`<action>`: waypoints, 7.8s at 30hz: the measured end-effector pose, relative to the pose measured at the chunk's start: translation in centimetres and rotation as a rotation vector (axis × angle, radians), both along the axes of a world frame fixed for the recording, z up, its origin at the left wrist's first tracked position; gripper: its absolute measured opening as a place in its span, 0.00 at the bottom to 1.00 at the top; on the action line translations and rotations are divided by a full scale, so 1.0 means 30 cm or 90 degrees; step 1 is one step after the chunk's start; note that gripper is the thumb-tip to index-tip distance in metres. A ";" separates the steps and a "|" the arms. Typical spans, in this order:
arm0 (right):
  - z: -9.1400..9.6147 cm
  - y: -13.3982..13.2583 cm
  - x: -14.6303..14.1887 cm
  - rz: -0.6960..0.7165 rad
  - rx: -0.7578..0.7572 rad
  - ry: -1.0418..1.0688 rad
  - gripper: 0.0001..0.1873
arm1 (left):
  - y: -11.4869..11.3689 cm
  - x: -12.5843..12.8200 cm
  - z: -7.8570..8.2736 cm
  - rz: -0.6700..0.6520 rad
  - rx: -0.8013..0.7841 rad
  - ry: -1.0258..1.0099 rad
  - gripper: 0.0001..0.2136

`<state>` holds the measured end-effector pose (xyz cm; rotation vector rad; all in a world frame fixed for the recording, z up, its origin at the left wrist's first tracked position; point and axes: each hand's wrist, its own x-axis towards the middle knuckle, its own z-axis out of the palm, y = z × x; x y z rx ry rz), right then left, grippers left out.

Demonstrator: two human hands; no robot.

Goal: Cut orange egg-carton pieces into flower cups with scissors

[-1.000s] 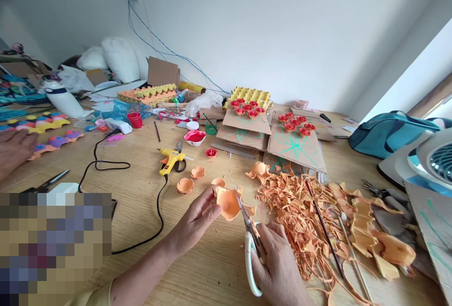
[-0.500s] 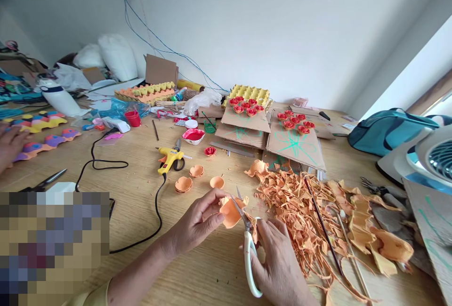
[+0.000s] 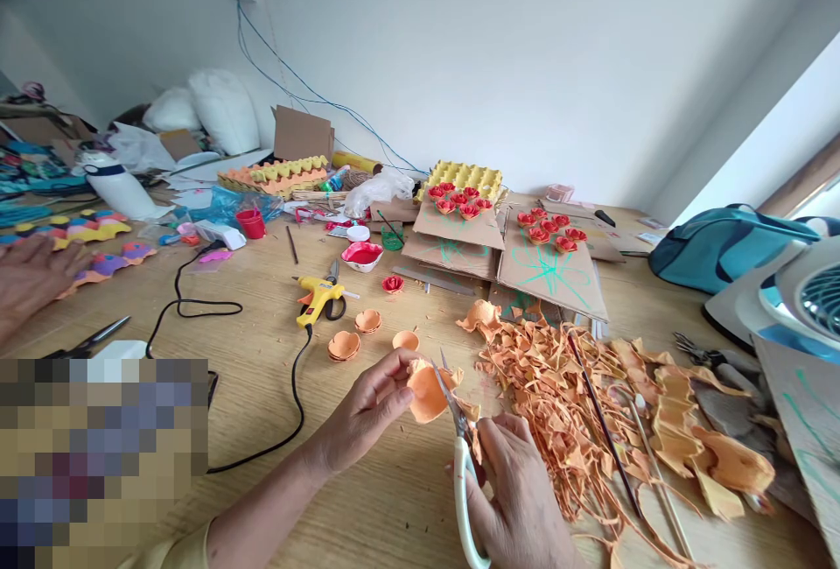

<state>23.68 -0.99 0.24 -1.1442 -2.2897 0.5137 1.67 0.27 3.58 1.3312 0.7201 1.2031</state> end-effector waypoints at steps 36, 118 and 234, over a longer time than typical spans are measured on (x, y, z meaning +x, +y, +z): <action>-0.022 -0.003 -0.005 -0.025 -0.022 -0.010 0.18 | 0.002 0.005 -0.003 0.025 0.012 0.006 0.11; -0.047 0.019 -0.004 -0.052 -0.009 -0.109 0.14 | 0.023 0.040 -0.096 0.133 0.005 0.061 0.20; -0.046 0.021 0.010 -0.011 0.108 -0.122 0.18 | 0.011 0.010 -0.029 0.055 0.121 0.360 0.16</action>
